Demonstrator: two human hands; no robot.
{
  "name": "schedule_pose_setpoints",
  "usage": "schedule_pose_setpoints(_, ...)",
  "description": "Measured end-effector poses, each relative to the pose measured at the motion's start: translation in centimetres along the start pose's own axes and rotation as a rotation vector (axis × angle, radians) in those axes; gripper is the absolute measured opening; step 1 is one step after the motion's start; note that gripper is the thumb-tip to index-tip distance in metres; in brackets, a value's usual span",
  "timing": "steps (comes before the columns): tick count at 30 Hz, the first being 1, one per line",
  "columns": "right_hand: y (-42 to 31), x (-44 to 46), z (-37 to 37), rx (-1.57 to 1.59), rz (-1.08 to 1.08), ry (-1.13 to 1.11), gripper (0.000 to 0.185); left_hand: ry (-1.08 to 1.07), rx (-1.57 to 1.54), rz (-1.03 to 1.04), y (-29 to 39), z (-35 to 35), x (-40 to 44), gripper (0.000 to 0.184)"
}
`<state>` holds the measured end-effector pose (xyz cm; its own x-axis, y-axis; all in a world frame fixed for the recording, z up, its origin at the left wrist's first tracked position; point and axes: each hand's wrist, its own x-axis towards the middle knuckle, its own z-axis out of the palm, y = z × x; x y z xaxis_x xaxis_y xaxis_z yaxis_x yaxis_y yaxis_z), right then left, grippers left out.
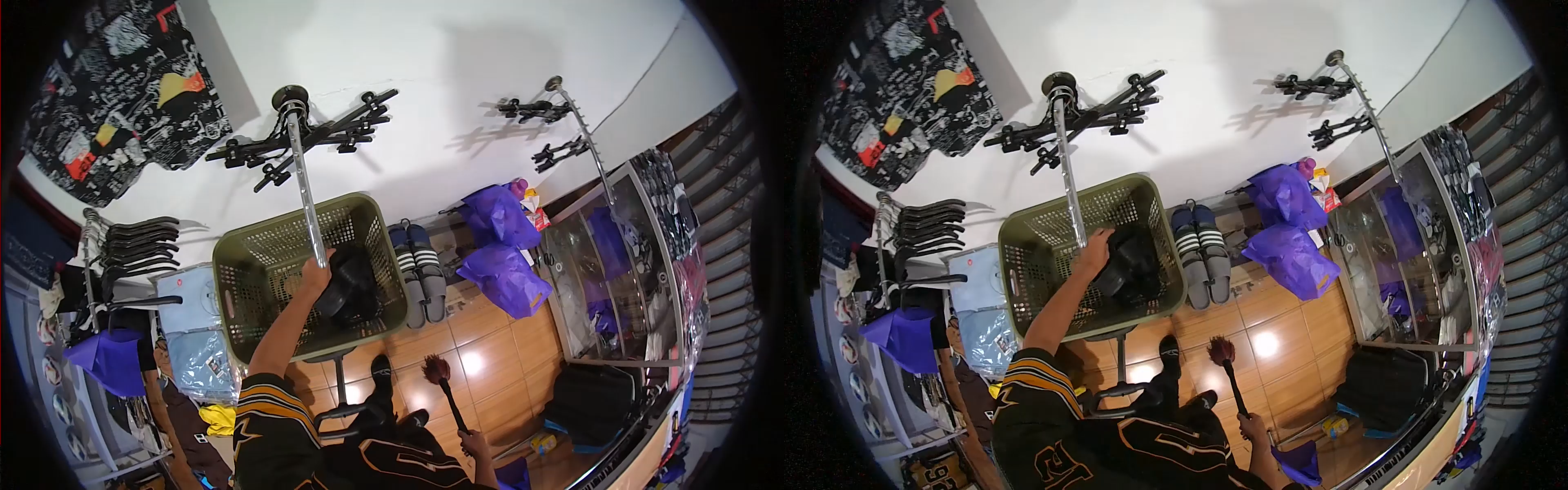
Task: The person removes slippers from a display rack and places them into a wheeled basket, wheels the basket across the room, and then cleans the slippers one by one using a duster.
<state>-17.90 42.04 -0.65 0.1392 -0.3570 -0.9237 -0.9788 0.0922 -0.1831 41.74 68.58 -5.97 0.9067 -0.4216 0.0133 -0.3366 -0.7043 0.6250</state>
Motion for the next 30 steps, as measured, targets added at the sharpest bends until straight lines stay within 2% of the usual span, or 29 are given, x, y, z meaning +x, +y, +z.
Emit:
schedule_pose_setpoints(1,0.8,-0.2,-0.1,0.007,-0.009,-0.006,0.044,-0.011,0.268,-0.004,3.1,-2.3,-1.5,0.040)
schedule_pose_setpoints(3,0.7,-0.6,-0.6,0.051,-0.143,0.081,0.045,0.046,0.296,0.055,4.5,-3.6,-3.2,0.037)
schedule_pose_setpoints(5,0.8,-1.2,-1.6,0.079,-0.186,0.086,0.042,0.199,0.197,0.124,9.2,-6.6,-6.0,0.039)
schedule_pose_setpoints(8,1.0,-3.0,-4.0,0.222,-0.308,0.019,0.037,0.305,0.137,0.163,15.6,-10.4,-9.9,0.041)
schedule_pose_setpoints(11,1.0,-5.4,-6.8,0.323,-0.581,0.052,0.033,0.375,0.099,0.264,21.3,-13.5,-13.0,0.044)
schedule_pose_setpoints(13,1.3,-6.5,-8.9,0.315,-0.690,0.109,0.034,0.367,0.048,0.290,25.7,-15.5,-14.6,0.043)
schedule_pose_setpoints(15,0.4,-10.7,-11.1,0.340,-0.815,0.219,0.035,0.322,-0.044,0.350,28.8,-16.3,-15.8,0.040)
schedule_pose_setpoints(17,0.4,-12.6,-12.4,0.408,-1.043,0.386,0.038,0.302,-0.065,0.366,31.5,-16.0,-16.4,0.039)
schedule_pose_setpoints(19,-0.4,-17.6,-13.5,0.467,-1.159,0.581,0.039,0.303,-0.091,0.455,33.9,-15.1,-16.8,0.038)
schedule_pose_setpoints(23,1.6,-22.4,-14.9,0.568,-1.226,0.682,0.038,0.200,-0.213,0.467,39.4,-11.9,-17.8,0.032)
schedule_pose_setpoints(25,3.9,-23.1,-15.4,0.442,-1.249,0.595,0.034,0.167,-0.257,0.495,42.2,-9.9,-18.7,0.031)
schedule_pose_setpoints(26,5.6,-22.7,-16.1,0.331,-1.119,0.500,0.031,0.155,-0.299,0.496,43.5,-9.0,-18.9,0.030)
schedule_pose_setpoints(27,7.2,-22.7,-16.7,0.354,-1.109,0.524,0.031,0.136,-0.304,0.523,44.6,-8.1,-18.8,0.030)
schedule_pose_setpoints(29,10.7,-22.7,-17.3,0.062,-1.101,0.671,0.032,0.107,-0.240,0.576,46.2,-6.1,-19.1,0.030)
schedule_pose_setpoints(30,12.2,-22.3,-17.3,0.103,-1.056,0.754,0.035,0.088,-0.246,0.594,47.0,-5.2,-19.4,0.030)
